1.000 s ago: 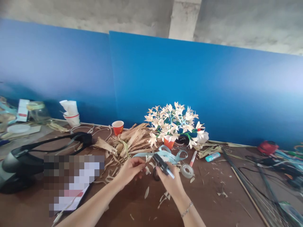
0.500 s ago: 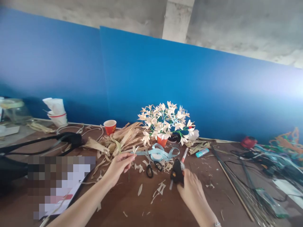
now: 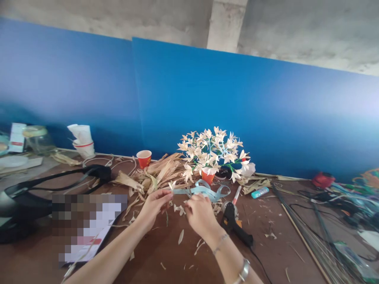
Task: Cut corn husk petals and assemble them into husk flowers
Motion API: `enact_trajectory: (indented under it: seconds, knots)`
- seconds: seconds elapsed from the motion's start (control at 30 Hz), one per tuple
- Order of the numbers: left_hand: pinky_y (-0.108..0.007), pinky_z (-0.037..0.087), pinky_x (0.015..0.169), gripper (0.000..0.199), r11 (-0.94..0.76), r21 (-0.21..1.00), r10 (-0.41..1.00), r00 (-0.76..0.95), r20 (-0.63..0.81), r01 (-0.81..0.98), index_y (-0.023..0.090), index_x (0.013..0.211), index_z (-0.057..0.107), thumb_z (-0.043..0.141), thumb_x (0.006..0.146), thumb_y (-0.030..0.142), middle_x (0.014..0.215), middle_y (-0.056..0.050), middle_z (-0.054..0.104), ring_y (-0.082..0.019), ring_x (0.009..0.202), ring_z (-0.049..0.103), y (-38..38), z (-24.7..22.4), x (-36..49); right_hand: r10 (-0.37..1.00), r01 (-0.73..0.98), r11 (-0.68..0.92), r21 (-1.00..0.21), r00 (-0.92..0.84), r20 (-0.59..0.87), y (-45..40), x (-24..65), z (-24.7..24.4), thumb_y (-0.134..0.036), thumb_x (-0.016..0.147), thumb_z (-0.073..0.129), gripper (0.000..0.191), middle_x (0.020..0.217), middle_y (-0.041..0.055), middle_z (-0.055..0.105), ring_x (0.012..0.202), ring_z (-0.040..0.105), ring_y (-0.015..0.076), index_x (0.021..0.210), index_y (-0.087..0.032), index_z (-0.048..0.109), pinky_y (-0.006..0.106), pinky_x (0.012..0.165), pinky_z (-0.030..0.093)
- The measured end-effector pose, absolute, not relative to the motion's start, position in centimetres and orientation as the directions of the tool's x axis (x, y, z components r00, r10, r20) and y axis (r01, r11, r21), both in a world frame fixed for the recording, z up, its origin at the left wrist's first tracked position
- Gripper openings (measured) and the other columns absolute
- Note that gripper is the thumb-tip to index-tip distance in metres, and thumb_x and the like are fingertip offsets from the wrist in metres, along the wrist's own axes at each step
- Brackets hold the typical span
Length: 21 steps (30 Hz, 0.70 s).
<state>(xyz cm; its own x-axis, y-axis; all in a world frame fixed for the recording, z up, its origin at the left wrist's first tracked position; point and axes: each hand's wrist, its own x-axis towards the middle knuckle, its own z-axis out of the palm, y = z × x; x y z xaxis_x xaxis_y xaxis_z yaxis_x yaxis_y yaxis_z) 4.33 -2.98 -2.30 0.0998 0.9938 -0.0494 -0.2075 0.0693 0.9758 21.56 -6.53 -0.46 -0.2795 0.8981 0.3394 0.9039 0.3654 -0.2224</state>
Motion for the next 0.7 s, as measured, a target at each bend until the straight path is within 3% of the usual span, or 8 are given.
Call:
enact_trajectory:
  seconds: [0.17, 0.37, 0.47, 0.53, 0.6, 0.67, 0.7]
  knots:
    - [-0.018, 0.016, 0.037, 0.031, 0.106, 0.975, 0.993, 0.070, -0.094, -0.196, 0.015, 0.070, 0.063, 0.071, 0.058, 0.042, 0.042, 0.006, 0.046, -0.005, 0.036, 0.035, -2.4, -2.8, 4.0, 0.852, 0.825, 0.515, -0.232, -0.463, 0.244, -3.6, 18.1, -1.6, -0.003, 0.075, 0.046, 0.031, 0.089, 0.0042, 0.062, 0.090, 0.052, 0.0177, 0.087, -0.022, 0.067, 0.029, 0.080, 0.036]
    - [-0.017, 0.014, 0.037, 0.034, 0.121, 0.964, 0.993, 0.044, -0.114, -0.238, 0.014, 0.070, 0.062, 0.073, 0.055, 0.041, 0.042, 0.007, 0.045, -0.003, 0.035, 0.033, -2.4, -2.6, 4.1, 0.853, 0.832, 0.520, -0.196, -0.492, 0.172, -3.0, 17.6, -1.2, -0.003, 0.070, 0.051, 0.026, 0.096, 0.0082, 0.061, 0.096, 0.051, 0.0203, 0.084, -0.018, 0.067, 0.030, 0.084, 0.037]
    - [-0.017, 0.015, 0.037, 0.033, 0.134, 0.956, 0.991, 0.038, -0.129, -0.262, 0.014, 0.068, 0.061, 0.075, 0.053, 0.039, 0.044, 0.007, 0.046, -0.003, 0.036, 0.035, -2.5, -2.4, 4.2, 0.862, 0.836, 0.503, -0.221, -0.464, 0.206, -2.7, 17.9, -1.6, -0.003, 0.069, 0.049, 0.022, 0.090, 0.0091, 0.062, 0.090, 0.053, 0.0203, 0.076, -0.016, 0.065, 0.031, 0.081, 0.039]
    - [-0.016, 0.018, 0.037, 0.031, 0.142, 0.953, 0.990, 0.030, -0.139, -0.268, 0.014, 0.069, 0.061, 0.075, 0.054, 0.038, 0.046, 0.007, 0.047, -0.003, 0.038, 0.037, -2.6, -2.3, 4.2, 0.881, 0.802, 0.469, -0.369, -0.398, 0.256, -2.5, 18.2, -1.9, -0.006, 0.069, 0.049, 0.017, 0.080, 0.0071, 0.063, 0.081, 0.055, 0.0188, 0.069, -0.016, 0.063, 0.030, 0.076, 0.041]
    - [-0.016, 0.019, 0.037, 0.030, 0.143, 0.952, 0.990, 0.023, -0.142, -0.270, 0.014, 0.069, 0.061, 0.074, 0.056, 0.036, 0.048, 0.007, 0.047, -0.003, 0.038, 0.038, -2.6, -2.4, 4.2, 0.929, 0.667, 0.368, -0.648, -0.290, 0.229, -2.6, 18.7, -2.2, -0.012, 0.070, 0.051, 0.010, 0.068, 0.0030, 0.062, 0.068, 0.055, 0.0159, 0.065, -0.016, 0.060, 0.028, 0.066, 0.042]
    - [-0.015, 0.018, 0.037, 0.030, 0.134, 0.956, 0.991, 0.028, -0.132, -0.260, 0.013, 0.070, 0.060, 0.073, 0.057, 0.037, 0.047, 0.007, 0.046, -0.002, 0.037, 0.036, -2.6, -2.5, 4.3, 0.977, 0.370, 0.167, -0.914, -0.189, 0.102, -2.9, 19.0, -2.3, -0.018, 0.068, 0.056, 0.003, 0.058, -0.0015, 0.057, 0.055, 0.051, 0.0120, 0.065, -0.016, 0.057, 0.024, 0.056, 0.040]
    - [-0.016, 0.017, 0.036, 0.030, 0.128, 0.960, 0.992, 0.033, -0.124, -0.251, 0.013, 0.070, 0.060, 0.073, 0.058, 0.037, 0.047, 0.007, 0.046, -0.002, 0.037, 0.035, -2.5, -2.6, 4.3, 0.986, 0.181, 0.058, -0.982, -0.164, 0.028, -3.1, 19.1, -2.3, -0.019, 0.065, 0.058, 0.004, 0.056, -0.0030, 0.055, 0.052, 0.048, 0.0102, 0.064, -0.016, 0.055, 0.022, 0.052, 0.038]
